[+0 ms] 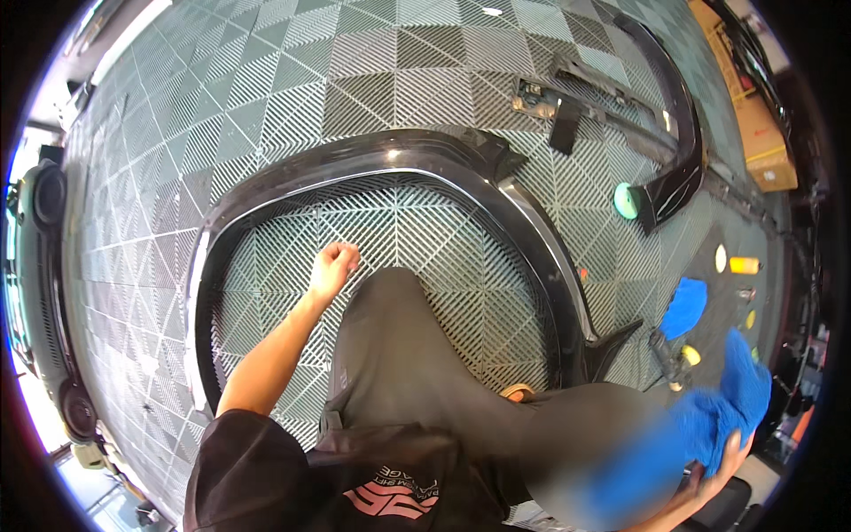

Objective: The person removes a black car bumper from a vehicle, places it on the floor, wipes it with a blue cloth, and applies a dark substance from a small container using a brush to a specific area on the bumper.

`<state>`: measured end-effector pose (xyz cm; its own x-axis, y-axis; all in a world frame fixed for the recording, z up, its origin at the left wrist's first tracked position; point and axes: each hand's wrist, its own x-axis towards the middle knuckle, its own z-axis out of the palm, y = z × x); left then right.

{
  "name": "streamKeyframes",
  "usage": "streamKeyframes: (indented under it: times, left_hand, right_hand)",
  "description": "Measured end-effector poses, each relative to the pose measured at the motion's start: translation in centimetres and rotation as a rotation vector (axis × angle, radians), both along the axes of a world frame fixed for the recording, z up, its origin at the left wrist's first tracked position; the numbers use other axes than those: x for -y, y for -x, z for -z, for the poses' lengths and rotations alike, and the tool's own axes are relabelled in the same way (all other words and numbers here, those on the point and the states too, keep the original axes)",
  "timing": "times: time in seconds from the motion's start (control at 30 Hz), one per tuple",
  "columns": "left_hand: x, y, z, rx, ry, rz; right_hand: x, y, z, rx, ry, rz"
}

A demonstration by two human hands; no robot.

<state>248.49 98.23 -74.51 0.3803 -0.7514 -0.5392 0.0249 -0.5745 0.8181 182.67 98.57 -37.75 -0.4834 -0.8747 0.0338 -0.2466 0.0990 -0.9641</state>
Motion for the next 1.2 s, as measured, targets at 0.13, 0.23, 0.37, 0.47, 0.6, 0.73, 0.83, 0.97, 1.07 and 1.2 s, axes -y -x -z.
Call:
streamKeyframes:
  times: [0.13,0.23,0.37,0.47,0.6,0.73,0.83,0.97,1.07,1.2]
  left_hand:
    - [5.5,-1.0,5.8,0.996,0.262,0.215]
    - [6.2,-3.0,8.3,1.081,0.057,0.271]
    - [7.8,-2.4,9.4,1.059,-0.051,0.327]
    - [7.8,-2.8,10.0,1.052,-0.005,0.298]
    - [7.1,-3.5,10.6,1.034,-0.059,0.328]
    - [7.3,-3.5,10.6,1.028,-0.065,0.323]
    - [8.0,-2.9,10.9,0.996,-0.088,0.352]
    - [6.9,-3.8,10.7,1.020,-0.126,0.357]
    - [7.4,-3.4,10.8,1.013,-0.091,0.349]
    - [7.2,-3.5,10.9,1.005,-0.137,0.367]
  right_hand:
    - [14.3,-15.3,-0.1,-0.115,-0.232,-0.440]
    - [22.5,-27.5,6.9,-0.070,-0.417,-0.607]
    - [30.0,-41.0,17.9,-0.196,-0.321,-0.809]
    - [32.4,-49.3,27.3,-0.743,0.019,-0.929]
    - [30.9,-55.1,32.6,-0.971,0.026,-1.441]
    - [35.0,-53.1,33.7,-1.209,-0.123,-1.312]
    - [35.8,-52.4,34.4,-1.106,-0.166,-1.250]
    - [31.3,-57.3,33.1,-0.979,-0.099,-1.421]
    - [34.0,-54.5,33.9,-1.083,-0.083,-1.241]
    - [31.3,-55.4,34.4,-0.959,-0.059,-1.248]
